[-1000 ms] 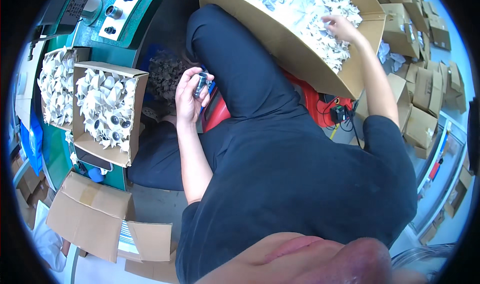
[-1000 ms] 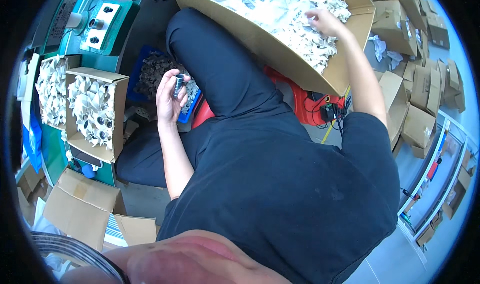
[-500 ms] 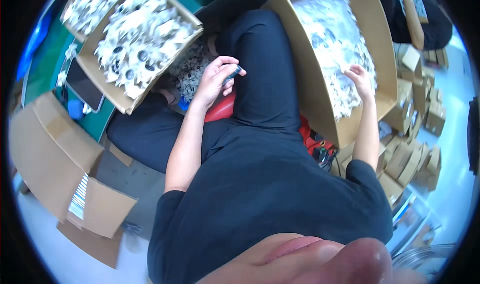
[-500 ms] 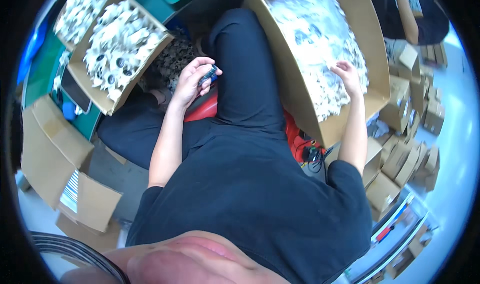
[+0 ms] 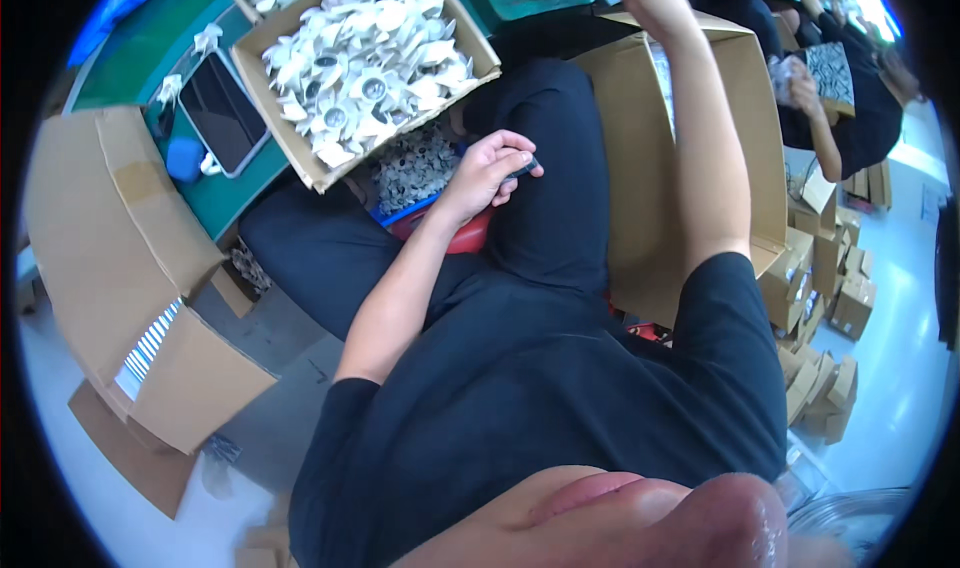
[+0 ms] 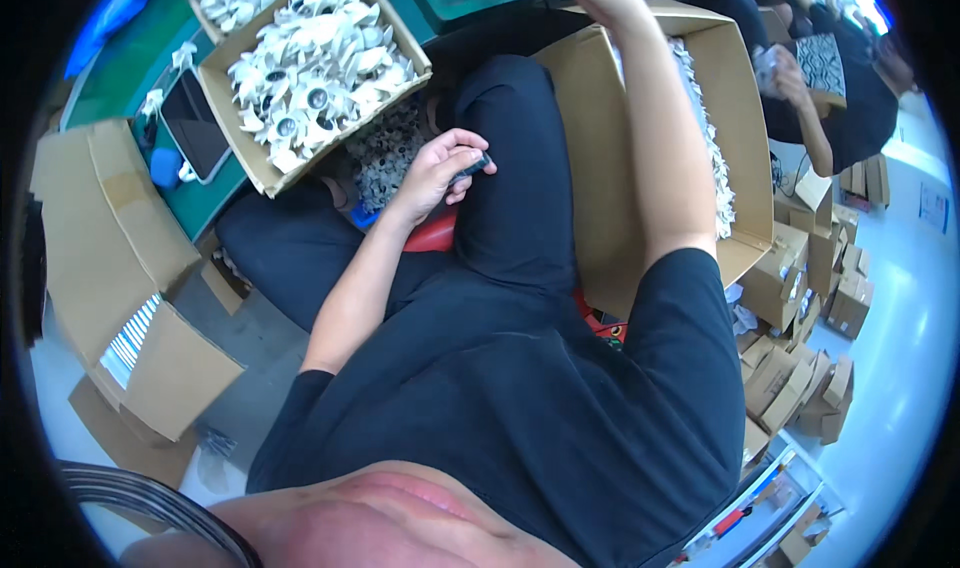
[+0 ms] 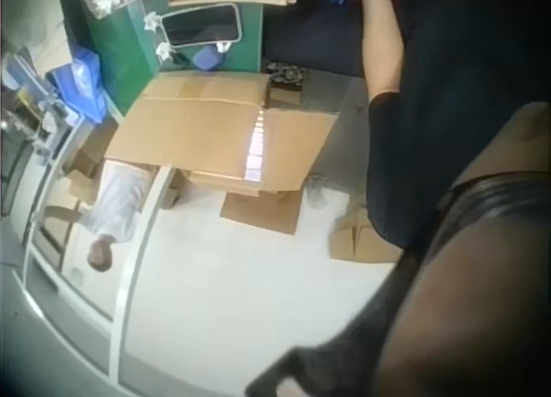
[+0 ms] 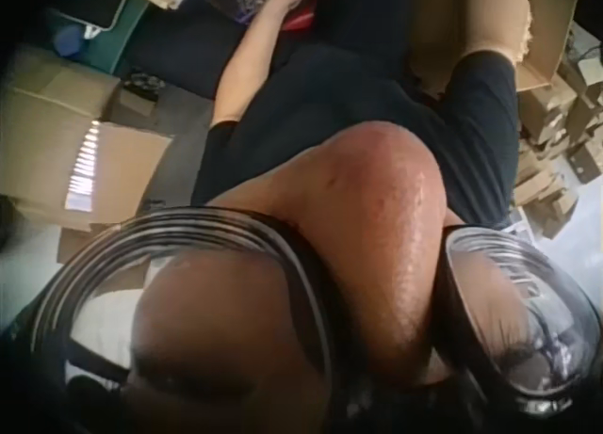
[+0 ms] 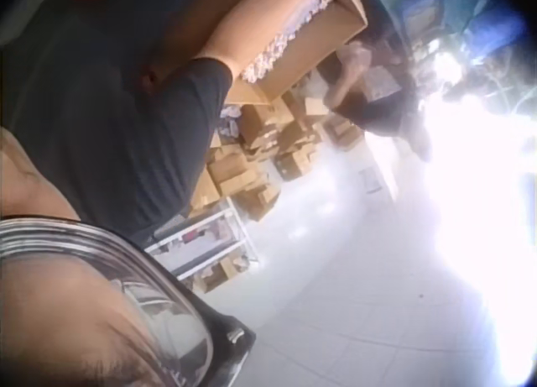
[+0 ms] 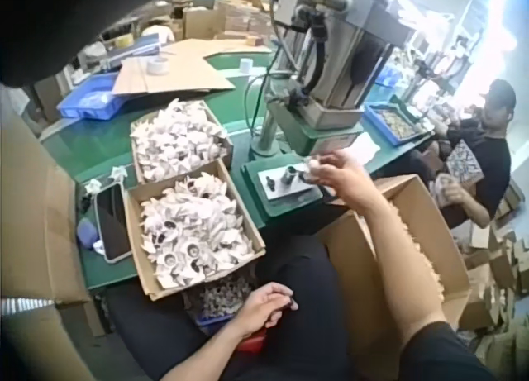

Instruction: Sorting and packing small white electronic components from bulk containers into smaller boxes at a manual workstation.

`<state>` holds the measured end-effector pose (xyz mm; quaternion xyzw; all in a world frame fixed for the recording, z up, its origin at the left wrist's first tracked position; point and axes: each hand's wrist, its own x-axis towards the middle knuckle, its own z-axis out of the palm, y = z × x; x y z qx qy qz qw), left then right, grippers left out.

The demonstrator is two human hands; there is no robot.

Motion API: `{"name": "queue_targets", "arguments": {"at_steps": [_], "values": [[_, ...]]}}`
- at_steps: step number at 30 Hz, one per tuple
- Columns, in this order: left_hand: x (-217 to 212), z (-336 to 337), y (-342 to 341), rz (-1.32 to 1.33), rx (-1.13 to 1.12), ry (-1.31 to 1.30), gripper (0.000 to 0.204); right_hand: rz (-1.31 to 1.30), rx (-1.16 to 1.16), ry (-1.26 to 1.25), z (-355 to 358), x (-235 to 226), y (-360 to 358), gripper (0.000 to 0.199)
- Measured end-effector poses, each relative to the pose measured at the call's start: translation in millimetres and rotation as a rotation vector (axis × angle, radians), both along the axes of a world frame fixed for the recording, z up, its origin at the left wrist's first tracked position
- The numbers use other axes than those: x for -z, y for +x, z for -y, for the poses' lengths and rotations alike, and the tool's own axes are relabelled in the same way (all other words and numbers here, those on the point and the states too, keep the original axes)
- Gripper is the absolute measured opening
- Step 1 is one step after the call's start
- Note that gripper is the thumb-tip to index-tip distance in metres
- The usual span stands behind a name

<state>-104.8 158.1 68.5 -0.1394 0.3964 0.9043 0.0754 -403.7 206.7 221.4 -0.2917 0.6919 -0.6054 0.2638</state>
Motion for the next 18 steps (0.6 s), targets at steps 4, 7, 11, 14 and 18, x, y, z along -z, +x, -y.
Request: {"name": "queue_targets", "arguments": {"at_steps": [4, 7, 11, 14, 18], "values": [[0.3, 26.4, 22.6, -0.006, -0.054, 0.001, 0.024, 0.016, -0.037, 0.12, -0.3, -28.9, 45.2, 0.035], [-24.8, 37.3, 28.9, -0.034, -0.037, -0.088, 0.033, -0.126, 0.091, 0.27, -53.3, -31.8, 41.3, 0.037], [-30.9, 43.2, 31.6, -0.069, 0.04, -0.081, 0.036, -0.461, 0.236, 0.331, -129.5, 14.2, 41.1, 0.034], [-32.3, 40.2, 32.2, -0.133, 0.071, -0.112, 0.034, -0.364, 0.219, 0.307, -168.1, 37.2, 57.1, 0.034], [-29.4, 31.1, 37.2, -0.101, 0.056, -0.134, 0.033, -0.198, 0.154, 0.201, -170.8, 44.1, 74.3, 0.034]]}}
